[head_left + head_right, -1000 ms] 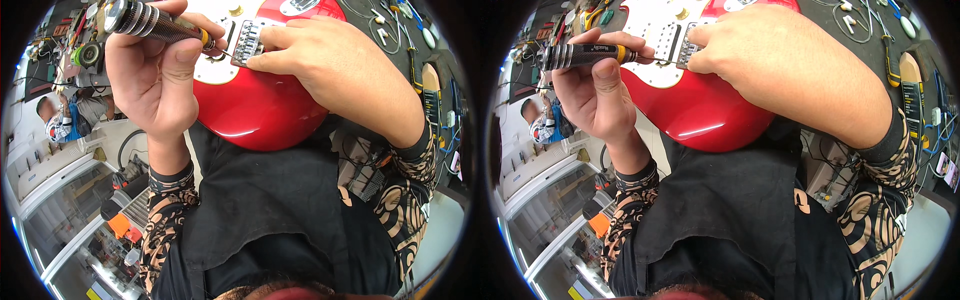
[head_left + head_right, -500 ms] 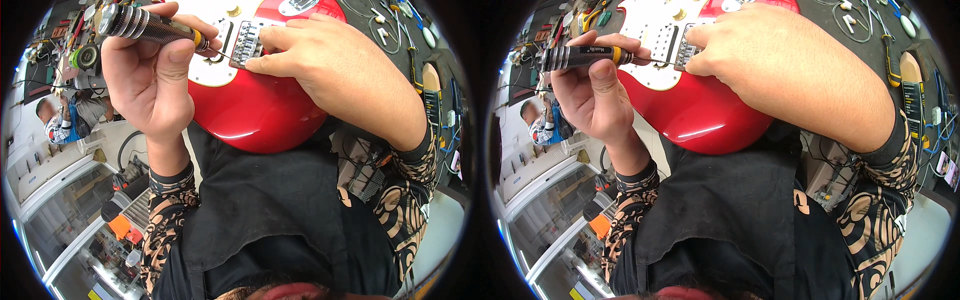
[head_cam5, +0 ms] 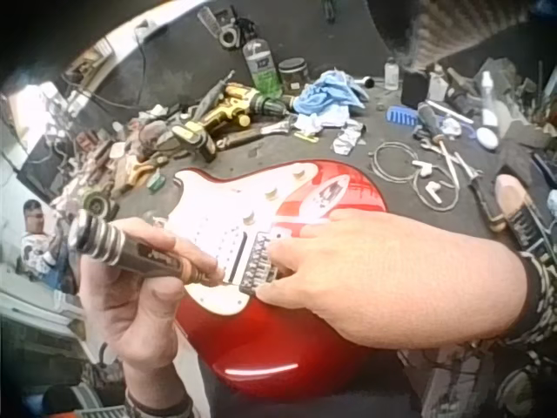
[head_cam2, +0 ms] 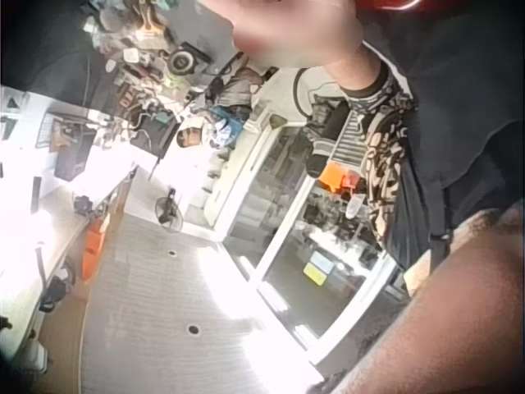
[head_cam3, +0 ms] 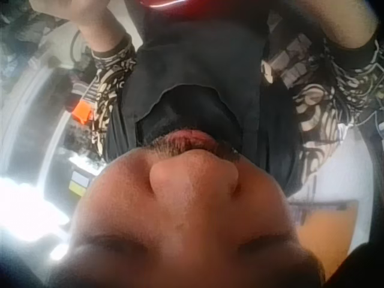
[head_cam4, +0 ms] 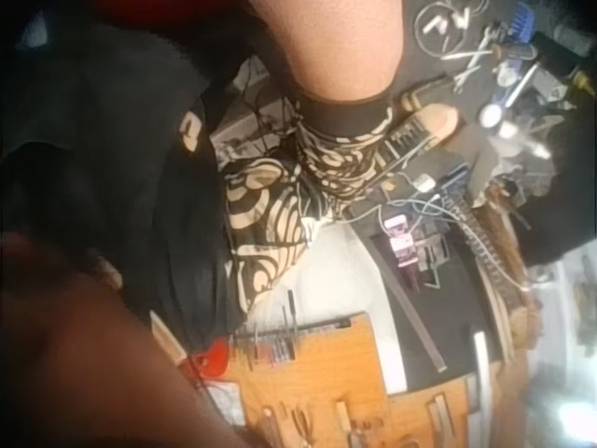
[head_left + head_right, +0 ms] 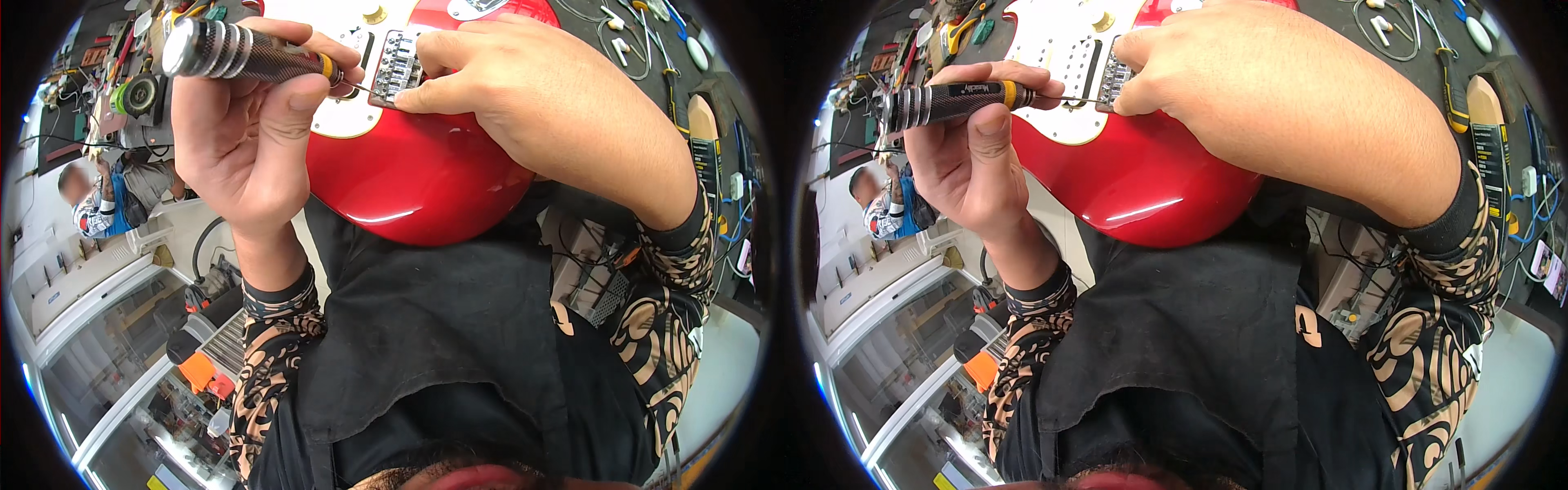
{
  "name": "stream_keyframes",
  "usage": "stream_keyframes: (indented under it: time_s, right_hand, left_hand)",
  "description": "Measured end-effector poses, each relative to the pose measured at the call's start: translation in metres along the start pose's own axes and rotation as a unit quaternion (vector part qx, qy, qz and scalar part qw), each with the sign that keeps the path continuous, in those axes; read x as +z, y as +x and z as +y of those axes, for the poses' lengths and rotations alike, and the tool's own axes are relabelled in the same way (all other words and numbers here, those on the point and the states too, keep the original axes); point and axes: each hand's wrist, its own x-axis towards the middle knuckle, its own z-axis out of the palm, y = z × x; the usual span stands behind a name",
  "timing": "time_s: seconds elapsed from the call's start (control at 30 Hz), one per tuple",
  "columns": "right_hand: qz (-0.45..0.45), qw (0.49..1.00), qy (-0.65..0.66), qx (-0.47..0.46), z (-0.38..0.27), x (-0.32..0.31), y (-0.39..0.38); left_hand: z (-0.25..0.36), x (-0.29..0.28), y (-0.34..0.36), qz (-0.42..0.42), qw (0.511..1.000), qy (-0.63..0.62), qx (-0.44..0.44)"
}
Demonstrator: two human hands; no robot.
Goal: The person uses a screwdriver to adjust the bridge saddles on a red electric guitar. They then use pliers to bend and shape a small metal component, likely a string retainer or saddle, while holding it in their hands.
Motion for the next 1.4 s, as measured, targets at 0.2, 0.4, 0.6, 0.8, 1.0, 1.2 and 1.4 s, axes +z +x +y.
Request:
stream_keyframes:
  time_s: [0.2, 0.4, 0.6, 0.8, 1.0, 1.2, 1.4]
  right_hand:
    - [-0.058, 0.998, 0.038, -0.011, 0.006, -0.013, -0.003]
    - [-0.016, 0.997, 0.075, 0.010, 0.012, -0.056, 0.000]
    - [0.065, 0.998, 0.011, -0.005, 0.010, -0.011, 0.003]
    - [0.121, 0.992, -0.028, 0.007, -0.001, 0.015, 0.014]
    - [0.151, 0.988, -0.019, 0.013, 0.000, 0.027, 0.043]
    - [0.149, 0.989, -0.014, 0.010, -0.004, 0.032, 0.040]
    - [0.151, 0.988, -0.010, 0.008, -0.002, 0.030, 0.042]
  left_hand:
    - [0.003, -0.001, -0.002, -0.031, 0.999, 0.005, -0.007]
    - [0.007, 0.003, 0.000, -0.030, 0.998, -0.034, -0.034]
    - [0.003, -0.014, -0.029, 0.058, 0.995, 0.084, 0.002]
    - [-0.007, -0.043, -0.041, 0.031, 0.998, 0.048, -0.025]
    - [-0.005, -0.034, -0.047, 0.075, 0.995, 0.058, -0.004]
    - [-0.012, -0.076, -0.055, -0.050, 0.996, 0.078, 0.019]
    - [-0.016, -0.076, -0.057, -0.037, 0.995, 0.091, 0.012]
